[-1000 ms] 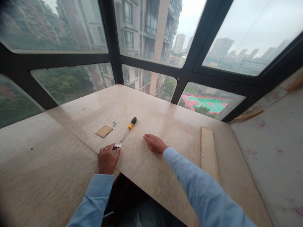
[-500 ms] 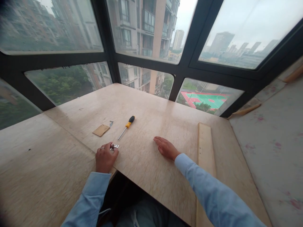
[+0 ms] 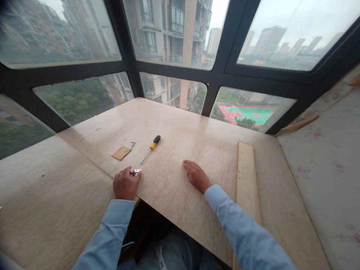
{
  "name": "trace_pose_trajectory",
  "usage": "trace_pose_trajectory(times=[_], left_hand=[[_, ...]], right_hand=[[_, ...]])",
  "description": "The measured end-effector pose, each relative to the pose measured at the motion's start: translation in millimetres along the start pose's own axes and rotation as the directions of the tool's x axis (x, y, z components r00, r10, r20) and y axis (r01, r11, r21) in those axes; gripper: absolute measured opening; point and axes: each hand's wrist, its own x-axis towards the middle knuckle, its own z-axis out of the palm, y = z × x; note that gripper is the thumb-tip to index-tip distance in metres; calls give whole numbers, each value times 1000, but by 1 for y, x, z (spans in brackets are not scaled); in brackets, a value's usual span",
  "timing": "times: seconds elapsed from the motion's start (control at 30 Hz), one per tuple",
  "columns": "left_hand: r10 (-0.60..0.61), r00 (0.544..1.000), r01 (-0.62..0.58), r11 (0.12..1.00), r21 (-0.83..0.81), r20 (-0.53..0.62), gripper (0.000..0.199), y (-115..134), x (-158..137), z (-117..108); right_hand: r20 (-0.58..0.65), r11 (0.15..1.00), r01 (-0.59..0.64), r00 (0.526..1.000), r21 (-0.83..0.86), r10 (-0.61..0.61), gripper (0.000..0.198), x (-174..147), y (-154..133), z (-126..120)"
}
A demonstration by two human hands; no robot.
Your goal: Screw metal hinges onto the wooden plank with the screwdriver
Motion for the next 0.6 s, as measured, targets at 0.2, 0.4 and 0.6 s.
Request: trace_pose_trajectory(times=[0.2, 0.4, 0.6], left_hand=[[-35, 997, 34, 999, 19, 74, 52, 5, 6, -6], [-12, 976, 44, 989, -143, 216, 60, -7, 18, -5], [83, 984, -32, 952, -305, 158, 57, -18, 12, -2]], right_hand=[[-25, 1000, -29, 999, 10, 29, 51, -1, -2, 0], [-41, 999, -38, 998, 24, 39, 48, 0, -2, 0], [-47, 998, -46, 998, 43, 48, 47, 0, -2, 1]])
